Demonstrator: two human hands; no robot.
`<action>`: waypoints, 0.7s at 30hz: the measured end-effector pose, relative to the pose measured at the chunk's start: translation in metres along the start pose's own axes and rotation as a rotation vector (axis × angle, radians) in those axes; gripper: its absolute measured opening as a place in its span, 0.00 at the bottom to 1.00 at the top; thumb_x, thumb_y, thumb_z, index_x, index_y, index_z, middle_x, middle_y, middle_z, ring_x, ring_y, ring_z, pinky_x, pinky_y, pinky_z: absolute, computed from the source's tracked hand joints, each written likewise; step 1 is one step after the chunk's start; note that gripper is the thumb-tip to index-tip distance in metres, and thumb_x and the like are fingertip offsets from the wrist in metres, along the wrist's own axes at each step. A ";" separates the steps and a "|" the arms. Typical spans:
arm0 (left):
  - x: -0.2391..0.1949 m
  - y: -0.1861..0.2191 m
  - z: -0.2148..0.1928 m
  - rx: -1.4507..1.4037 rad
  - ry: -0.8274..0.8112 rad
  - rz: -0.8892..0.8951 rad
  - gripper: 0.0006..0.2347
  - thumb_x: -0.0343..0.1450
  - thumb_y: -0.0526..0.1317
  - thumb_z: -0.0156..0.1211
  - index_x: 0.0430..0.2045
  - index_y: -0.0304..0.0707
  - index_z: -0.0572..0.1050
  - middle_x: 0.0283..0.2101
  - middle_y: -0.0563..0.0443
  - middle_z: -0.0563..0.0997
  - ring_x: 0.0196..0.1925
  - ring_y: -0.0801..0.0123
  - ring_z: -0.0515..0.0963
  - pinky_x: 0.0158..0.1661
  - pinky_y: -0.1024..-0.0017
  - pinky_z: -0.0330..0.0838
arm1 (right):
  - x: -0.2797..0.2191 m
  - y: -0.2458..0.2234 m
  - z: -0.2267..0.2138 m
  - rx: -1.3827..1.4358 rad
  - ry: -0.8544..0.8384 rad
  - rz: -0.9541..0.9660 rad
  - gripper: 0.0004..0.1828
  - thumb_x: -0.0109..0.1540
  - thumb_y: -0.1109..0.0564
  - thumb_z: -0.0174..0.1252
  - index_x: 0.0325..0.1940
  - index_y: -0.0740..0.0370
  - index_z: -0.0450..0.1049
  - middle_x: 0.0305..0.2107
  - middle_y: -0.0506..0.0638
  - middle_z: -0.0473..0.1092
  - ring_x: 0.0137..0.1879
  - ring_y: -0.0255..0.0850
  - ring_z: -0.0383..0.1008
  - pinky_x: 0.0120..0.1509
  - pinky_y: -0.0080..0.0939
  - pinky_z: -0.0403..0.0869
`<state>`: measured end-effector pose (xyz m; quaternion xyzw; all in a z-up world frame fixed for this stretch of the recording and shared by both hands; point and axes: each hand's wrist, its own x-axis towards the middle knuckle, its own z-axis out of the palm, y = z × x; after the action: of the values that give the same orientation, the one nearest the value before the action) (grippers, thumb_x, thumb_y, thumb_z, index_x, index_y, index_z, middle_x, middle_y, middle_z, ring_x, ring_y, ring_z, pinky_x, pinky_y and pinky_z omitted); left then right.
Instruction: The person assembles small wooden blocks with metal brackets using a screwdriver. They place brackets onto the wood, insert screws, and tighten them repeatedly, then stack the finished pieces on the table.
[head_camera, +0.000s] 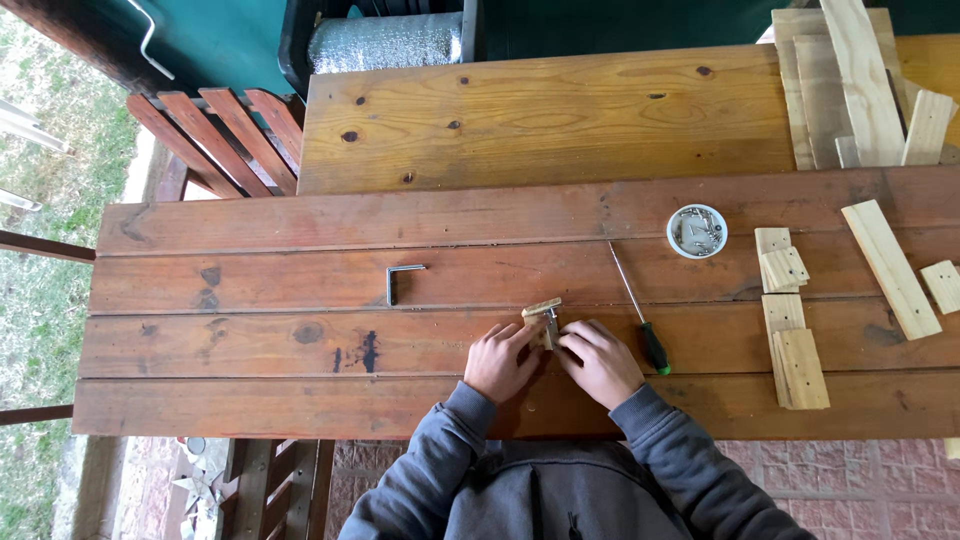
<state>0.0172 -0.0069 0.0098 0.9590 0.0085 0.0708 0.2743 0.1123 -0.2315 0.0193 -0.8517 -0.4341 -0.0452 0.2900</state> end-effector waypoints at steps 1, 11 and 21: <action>0.001 0.001 0.000 0.000 0.015 -0.007 0.19 0.74 0.51 0.68 0.61 0.58 0.84 0.37 0.56 0.82 0.46 0.58 0.88 0.42 0.58 0.88 | 0.000 0.002 0.001 -0.007 0.005 -0.002 0.05 0.66 0.56 0.75 0.45 0.52 0.85 0.43 0.45 0.79 0.55 0.45 0.85 0.56 0.44 0.87; 0.003 0.005 -0.002 0.018 0.046 -0.047 0.19 0.76 0.55 0.67 0.62 0.63 0.83 0.35 0.60 0.82 0.43 0.64 0.88 0.40 0.63 0.88 | -0.002 0.003 0.000 -0.030 -0.021 0.024 0.03 0.67 0.56 0.73 0.44 0.49 0.84 0.42 0.43 0.78 0.53 0.44 0.84 0.54 0.44 0.87; 0.003 0.006 0.004 0.040 0.112 0.094 0.17 0.81 0.49 0.62 0.65 0.59 0.83 0.34 0.54 0.81 0.38 0.56 0.90 0.41 0.58 0.88 | -0.002 0.005 0.005 -0.003 -0.057 0.062 0.07 0.67 0.54 0.74 0.42 0.50 0.80 0.38 0.43 0.75 0.50 0.44 0.85 0.51 0.45 0.87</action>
<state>0.0209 -0.0140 0.0102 0.9581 -0.0197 0.1371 0.2508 0.1140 -0.2323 0.0120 -0.8661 -0.4156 -0.0124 0.2775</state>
